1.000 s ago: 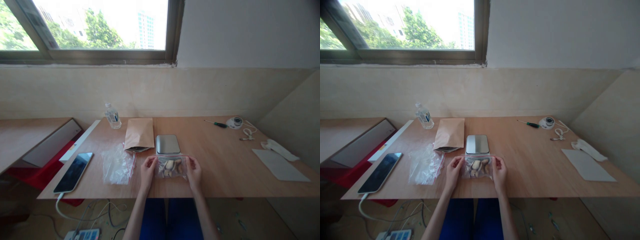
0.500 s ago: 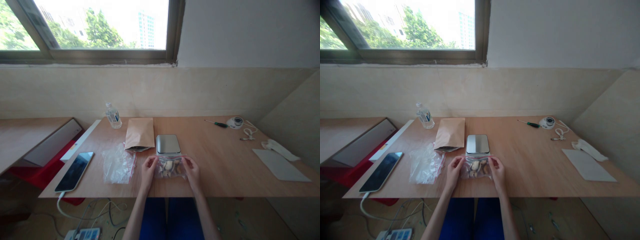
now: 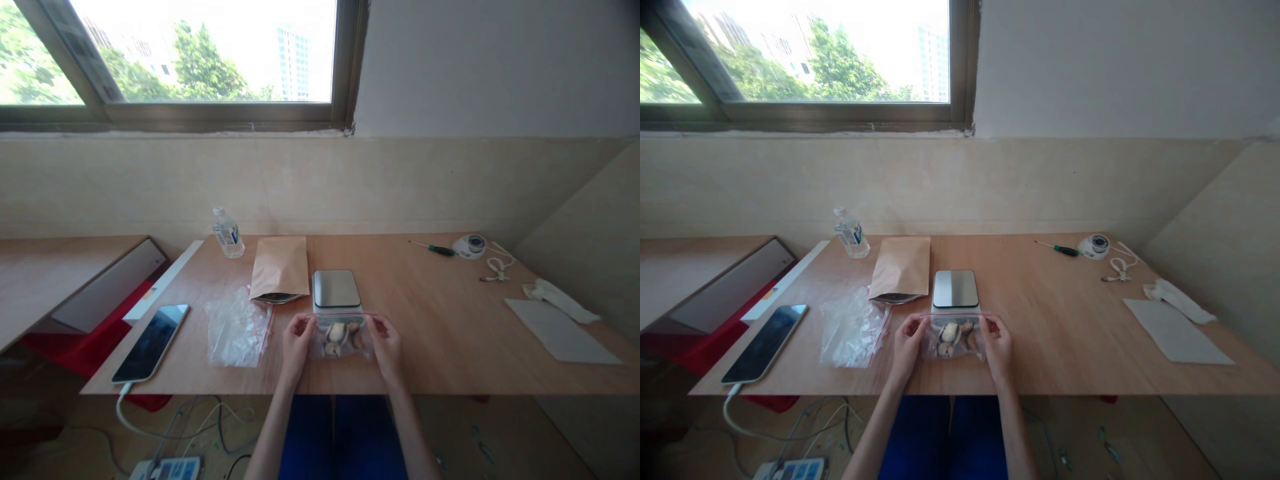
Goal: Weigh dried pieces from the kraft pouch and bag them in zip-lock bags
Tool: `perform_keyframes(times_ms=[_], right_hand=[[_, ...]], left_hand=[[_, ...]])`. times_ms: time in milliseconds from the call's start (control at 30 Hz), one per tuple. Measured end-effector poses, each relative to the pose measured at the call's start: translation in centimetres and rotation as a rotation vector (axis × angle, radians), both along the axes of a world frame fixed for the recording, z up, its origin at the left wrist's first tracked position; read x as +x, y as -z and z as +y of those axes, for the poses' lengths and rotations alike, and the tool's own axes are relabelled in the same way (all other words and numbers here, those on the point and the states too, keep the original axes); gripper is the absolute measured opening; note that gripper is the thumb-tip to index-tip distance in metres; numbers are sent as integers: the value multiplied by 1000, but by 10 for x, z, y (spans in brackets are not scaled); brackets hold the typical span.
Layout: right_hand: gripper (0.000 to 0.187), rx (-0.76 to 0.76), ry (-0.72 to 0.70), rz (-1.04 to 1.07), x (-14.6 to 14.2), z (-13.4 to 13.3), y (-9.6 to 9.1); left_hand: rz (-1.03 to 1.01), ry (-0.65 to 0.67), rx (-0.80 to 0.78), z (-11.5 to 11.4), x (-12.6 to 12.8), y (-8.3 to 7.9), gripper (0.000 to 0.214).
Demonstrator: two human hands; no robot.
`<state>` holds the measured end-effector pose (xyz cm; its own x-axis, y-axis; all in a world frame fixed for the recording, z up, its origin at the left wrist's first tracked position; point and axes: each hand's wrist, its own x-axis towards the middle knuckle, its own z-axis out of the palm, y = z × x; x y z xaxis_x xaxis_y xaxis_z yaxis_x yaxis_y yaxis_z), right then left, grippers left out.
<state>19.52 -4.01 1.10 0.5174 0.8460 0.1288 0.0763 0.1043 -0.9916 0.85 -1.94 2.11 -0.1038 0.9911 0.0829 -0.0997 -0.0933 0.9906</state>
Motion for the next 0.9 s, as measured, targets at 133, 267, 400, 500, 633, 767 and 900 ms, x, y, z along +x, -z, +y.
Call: perform_keyframes(times_ms=[133, 267, 400, 500, 633, 767, 900], right_hand=[[33, -2, 4, 9, 1, 0, -1], [31, 21, -48, 83, 1, -2, -2], [30, 21, -131, 116, 0, -2, -3], [32, 6, -160, 112, -2, -2, -4], [32, -20, -214, 101, -3, -2, -7], [30, -2, -197, 94, -3, -2, -5], [27, 13, -153, 86, -3, -2, -4]], left_hand=[[22, -27, -3, -1, 0, -3, 23], [15, -1, 7, -3, -1, -7, 23], [0, 88, -6, -2, -1, -7, 24], [9, 125, -10, -2, -1, -6, 25], [7, 121, -24, -2, -1, -6, 26], [27, 84, -13, -3, -1, -6, 26], [58, 39, -8, -3, 0, -5, 24]])
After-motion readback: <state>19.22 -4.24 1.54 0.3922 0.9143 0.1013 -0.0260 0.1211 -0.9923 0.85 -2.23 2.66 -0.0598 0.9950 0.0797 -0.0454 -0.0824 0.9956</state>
